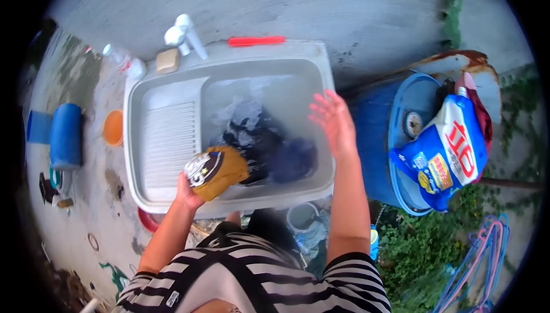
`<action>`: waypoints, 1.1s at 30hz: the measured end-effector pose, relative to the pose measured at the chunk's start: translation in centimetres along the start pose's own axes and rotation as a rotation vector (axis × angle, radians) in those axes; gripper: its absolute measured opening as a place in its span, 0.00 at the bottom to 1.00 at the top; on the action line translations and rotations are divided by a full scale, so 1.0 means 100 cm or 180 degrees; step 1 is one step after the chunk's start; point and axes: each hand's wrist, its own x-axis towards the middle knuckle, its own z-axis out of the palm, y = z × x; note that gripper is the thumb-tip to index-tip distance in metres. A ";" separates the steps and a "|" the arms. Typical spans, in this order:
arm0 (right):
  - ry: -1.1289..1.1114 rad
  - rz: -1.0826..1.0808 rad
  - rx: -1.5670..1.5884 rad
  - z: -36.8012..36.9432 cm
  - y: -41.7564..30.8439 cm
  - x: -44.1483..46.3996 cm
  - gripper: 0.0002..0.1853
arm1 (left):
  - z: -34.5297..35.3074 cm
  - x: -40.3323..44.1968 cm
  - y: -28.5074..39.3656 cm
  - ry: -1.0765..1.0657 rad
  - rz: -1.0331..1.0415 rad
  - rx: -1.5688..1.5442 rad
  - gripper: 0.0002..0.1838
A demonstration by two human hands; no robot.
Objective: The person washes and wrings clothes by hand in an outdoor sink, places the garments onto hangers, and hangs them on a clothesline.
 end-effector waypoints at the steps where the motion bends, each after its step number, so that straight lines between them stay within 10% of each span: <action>1: -0.0340 0.0233 -0.0052 0.016 0.020 -0.011 0.46 | 0.007 0.000 -0.003 -0.0147 -0.0092 -0.0034 0.28; 5: -0.1044 0.1166 0.0987 0.104 0.094 -0.060 0.66 | 0.035 0.006 -0.015 -0.0167 -0.0094 -0.0012 0.26; 11: -0.0877 0.0493 0.1461 0.177 0.048 -0.041 0.29 | 0.064 -0.009 -0.012 -0.0823 -0.0308 0.0248 0.25; 18: -0.1881 -0.1884 -0.1458 0.223 -0.025 -0.049 0.17 | 0.078 -0.022 0.003 -0.1556 -0.0678 0.0319 0.46; 26: -0.1651 -0.2712 -0.1484 0.251 -0.029 -0.068 0.14 | 0.066 -0.020 0.015 -0.1634 -0.0445 -0.0009 0.24; 30: 0.0219 -0.1074 0.0382 0.253 0.010 -0.068 0.14 | 0.122 -0.042 0.013 -0.0142 0.1588 0.1036 0.10; 33: 0.0779 0.0202 0.1213 0.245 0.044 -0.052 0.16 | 0.131 -0.035 0.017 -0.0378 0.3285 0.2866 0.10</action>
